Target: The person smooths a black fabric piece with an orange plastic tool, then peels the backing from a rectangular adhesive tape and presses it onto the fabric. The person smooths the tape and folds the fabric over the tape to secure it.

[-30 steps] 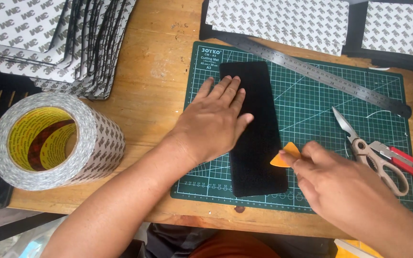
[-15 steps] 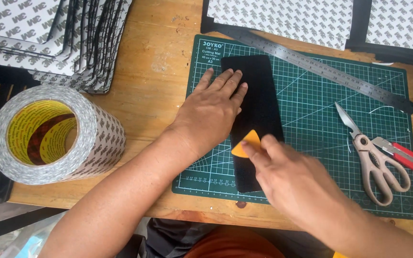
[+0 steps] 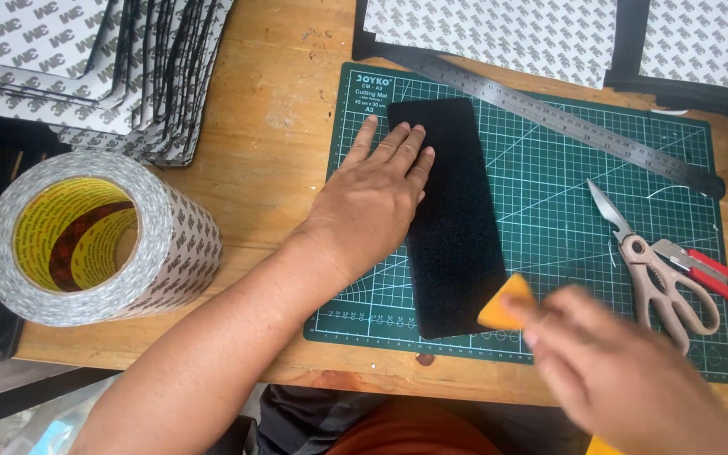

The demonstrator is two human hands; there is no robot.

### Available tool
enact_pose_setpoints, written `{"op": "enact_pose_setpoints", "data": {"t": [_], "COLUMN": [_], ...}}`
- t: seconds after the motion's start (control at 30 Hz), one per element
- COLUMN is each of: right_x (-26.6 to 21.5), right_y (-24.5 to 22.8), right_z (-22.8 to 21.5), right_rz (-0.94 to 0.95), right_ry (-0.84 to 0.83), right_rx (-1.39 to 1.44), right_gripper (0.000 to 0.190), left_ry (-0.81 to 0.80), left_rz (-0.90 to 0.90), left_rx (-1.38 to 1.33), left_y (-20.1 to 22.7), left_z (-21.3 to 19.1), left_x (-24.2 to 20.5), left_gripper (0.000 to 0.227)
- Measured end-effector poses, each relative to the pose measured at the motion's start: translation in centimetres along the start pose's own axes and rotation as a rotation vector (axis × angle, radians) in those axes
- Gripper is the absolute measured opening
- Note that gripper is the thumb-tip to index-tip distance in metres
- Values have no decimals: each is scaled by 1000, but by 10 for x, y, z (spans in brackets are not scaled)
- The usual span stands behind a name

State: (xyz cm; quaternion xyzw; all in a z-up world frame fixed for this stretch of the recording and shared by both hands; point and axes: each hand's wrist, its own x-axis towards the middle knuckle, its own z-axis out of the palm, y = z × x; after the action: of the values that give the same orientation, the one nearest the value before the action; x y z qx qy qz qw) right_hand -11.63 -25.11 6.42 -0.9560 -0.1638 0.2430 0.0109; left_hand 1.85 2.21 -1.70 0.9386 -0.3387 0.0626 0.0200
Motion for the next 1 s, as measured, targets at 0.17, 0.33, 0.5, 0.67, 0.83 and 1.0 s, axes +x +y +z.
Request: {"op": "enact_pose_setpoints", "data": {"t": [0.17,0.33,0.5,0.67,0.83,1.0], "right_x": [36,56,73,88,102,116], "right_y": [28,42,-32,-42,-26,-7], "right_z": [-19,-8,-65,-84,-71,-35], "right_rz": [248,215,287,385,425,240], "right_ry": [262,659,178,129,196,373], "right_rx": [-263,-574,400,670,1087,1503], "right_gripper": [39,38,64,68,61,52], "left_ry": [57,122,151,131,139,159], "left_rz": [11,4,18,19,22,3], "left_rx": [-12,-76,-131,-133,-167,-336], "left_y": [2,3,8,10,10,15], "left_z": [-4,-6,-7,-10,-10,-20], "left_x": [-2,-2,0,-2,-3,-1], "left_gripper": [51,53,53,51,51,51]}}
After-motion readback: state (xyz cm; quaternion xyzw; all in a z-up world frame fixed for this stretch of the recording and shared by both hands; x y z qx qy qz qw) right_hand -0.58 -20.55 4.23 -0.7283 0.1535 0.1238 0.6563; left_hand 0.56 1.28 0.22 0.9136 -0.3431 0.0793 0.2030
